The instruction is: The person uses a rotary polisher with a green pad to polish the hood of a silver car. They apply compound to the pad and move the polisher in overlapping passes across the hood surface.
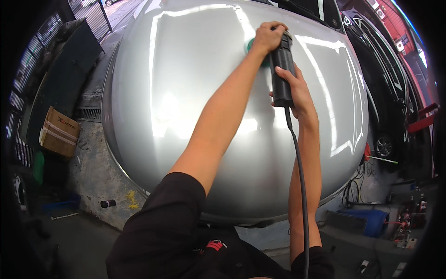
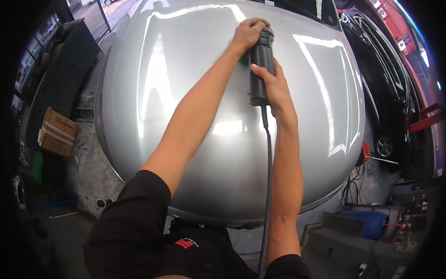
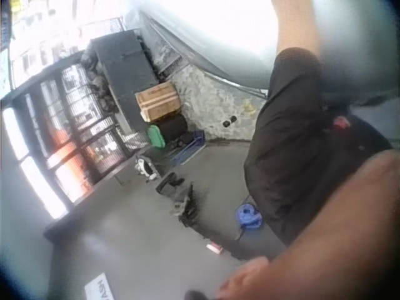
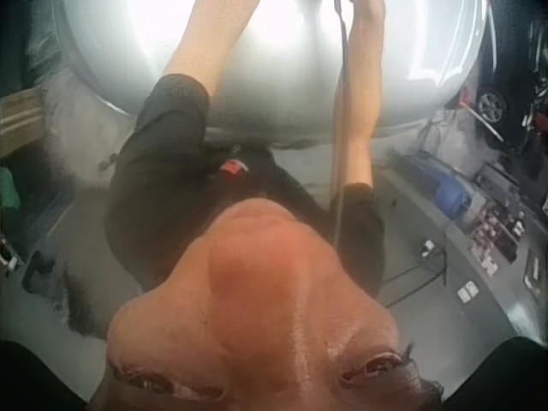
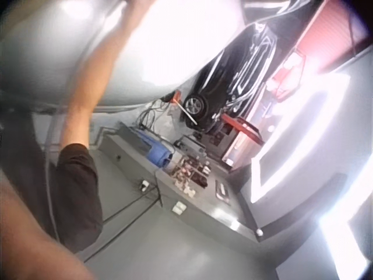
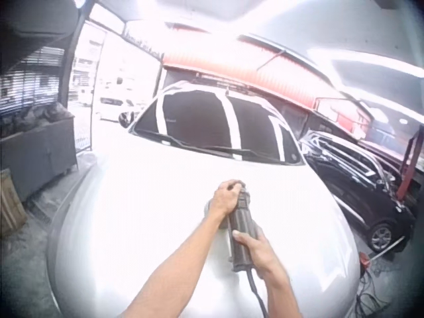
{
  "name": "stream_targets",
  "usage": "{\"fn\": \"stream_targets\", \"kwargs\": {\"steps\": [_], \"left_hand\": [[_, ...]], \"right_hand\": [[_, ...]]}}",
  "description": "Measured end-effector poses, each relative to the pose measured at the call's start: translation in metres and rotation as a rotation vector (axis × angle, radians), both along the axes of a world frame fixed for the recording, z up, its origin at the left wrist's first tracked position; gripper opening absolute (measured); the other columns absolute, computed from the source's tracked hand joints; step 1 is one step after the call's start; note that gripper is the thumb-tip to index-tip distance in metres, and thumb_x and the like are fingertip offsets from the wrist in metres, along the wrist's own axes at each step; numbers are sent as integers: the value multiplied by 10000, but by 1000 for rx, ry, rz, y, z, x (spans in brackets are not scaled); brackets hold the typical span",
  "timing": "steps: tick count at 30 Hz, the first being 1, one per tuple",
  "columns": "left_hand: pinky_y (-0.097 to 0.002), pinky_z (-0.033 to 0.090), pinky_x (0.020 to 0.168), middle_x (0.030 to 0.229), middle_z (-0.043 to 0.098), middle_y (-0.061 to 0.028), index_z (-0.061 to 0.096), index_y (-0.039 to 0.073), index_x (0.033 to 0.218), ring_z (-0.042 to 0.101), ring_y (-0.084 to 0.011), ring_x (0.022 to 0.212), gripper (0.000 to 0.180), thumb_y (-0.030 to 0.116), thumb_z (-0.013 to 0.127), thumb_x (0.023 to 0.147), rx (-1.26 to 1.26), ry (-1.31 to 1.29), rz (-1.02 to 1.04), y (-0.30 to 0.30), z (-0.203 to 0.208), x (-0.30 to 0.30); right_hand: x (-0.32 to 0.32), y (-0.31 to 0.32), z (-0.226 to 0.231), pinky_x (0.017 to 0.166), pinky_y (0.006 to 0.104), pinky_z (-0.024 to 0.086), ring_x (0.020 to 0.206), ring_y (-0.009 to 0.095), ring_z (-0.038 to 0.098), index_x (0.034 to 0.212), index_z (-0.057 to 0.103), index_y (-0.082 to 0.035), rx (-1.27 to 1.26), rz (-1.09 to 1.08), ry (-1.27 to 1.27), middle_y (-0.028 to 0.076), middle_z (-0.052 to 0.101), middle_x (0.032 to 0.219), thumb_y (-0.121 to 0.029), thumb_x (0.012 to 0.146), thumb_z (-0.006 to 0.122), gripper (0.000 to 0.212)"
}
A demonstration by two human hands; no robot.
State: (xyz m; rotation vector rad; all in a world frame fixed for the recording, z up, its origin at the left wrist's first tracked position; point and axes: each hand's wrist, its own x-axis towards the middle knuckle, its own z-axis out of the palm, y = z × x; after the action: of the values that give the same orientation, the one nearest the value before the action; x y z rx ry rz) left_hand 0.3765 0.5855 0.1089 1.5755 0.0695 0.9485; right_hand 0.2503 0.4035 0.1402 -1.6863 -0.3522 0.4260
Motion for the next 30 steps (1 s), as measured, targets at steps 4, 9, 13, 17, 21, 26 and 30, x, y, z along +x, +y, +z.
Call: {"fn": "stream_targets", "kwargs": {"steps": [4, 9, 13, 17, 21, 26, 30], "left_hand": [[-296, 560, 883, 993, 803, -53, 827, 78, 1050, 721, -149, 928, 273, 219, 611, 959, -8, 18, -10, 53, -5, -34], [-296, 544, 911, 1026, 791, -47, 816, 65, 1073, 703, -153, 970, 275, 201, 599, 972, 59, 26, 45, 95, -7, -66], [-318, 551, 913, 1001, 805, -73, 835, 113, 1035, 735, -195, 967, 283, 238, 600, 942, -38, 54, 31, 111, -12, -80], [-300, 551, 892, 984, 799, -72, 832, 93, 1031, 726, -177, 952, 278, 209, 594, 945, -128, 43, -36, 90, -11, -68], [-276, 558, 857, 991, 777, -45, 811, 59, 1061, 701, -134, 917, 260, 152, 582, 980, -46, 69, -25, 39, -8, -45], [-353, 550, 980, 1114, 781, -133, 838, 143, 1026, 736, -282, 1060, 258, 252, 623, 934, -30, 64, -75, -59, -1, -6], [-401, 527, 1045, 1207, 734, -179, 840, 158, 1031, 691, -351, 1160, 256, 284, 648, 917, -10, 108, -102, -125, 10, 12]], "right_hand": [[-21, 42, -7, 465, 379, 613, 646, 255, 711, 1603, 348, -119, 3, 27, 10, 129, 614, 1018, -388, 889, 786, 880], [-26, 74, -23, 696, 352, 608, 883, 250, 720, 1626, 296, 4, 25, 93, -36, 196, 681, 1156, -393, 845, 822, 1021], [-42, 81, 6, 845, 392, 594, 1036, 308, 724, 1591, 335, 49, -214, 104, -42, 275, 666, 1254, -593, 767, 835, 1158], [-24, 69, 1, 904, 414, 591, 1079, 350, 730, 1611, 303, 24, -428, 74, -262, 282, 691, 1243, -552, 771, 810, 1138], [-19, 33, 13, 957, 468, 582, 1115, 419, 725, 1646, 261, -45, -593, -16, -325, 270, 722, 1227, -470, 789, 743, 1071], [-5, -35, 29, 958, 467, 577, 1098, 439, 727, 1659, 269, -101, -752, -181, -372, 291, 726, 1209, -436, 755, 754, 1079], [20, -87, 27, 944, 472, 581, 1060, 443, 737, 1678, 244, -140, -835, -255, -421, 285, 733, 1189, -386, 738, 783, 1110]]}}
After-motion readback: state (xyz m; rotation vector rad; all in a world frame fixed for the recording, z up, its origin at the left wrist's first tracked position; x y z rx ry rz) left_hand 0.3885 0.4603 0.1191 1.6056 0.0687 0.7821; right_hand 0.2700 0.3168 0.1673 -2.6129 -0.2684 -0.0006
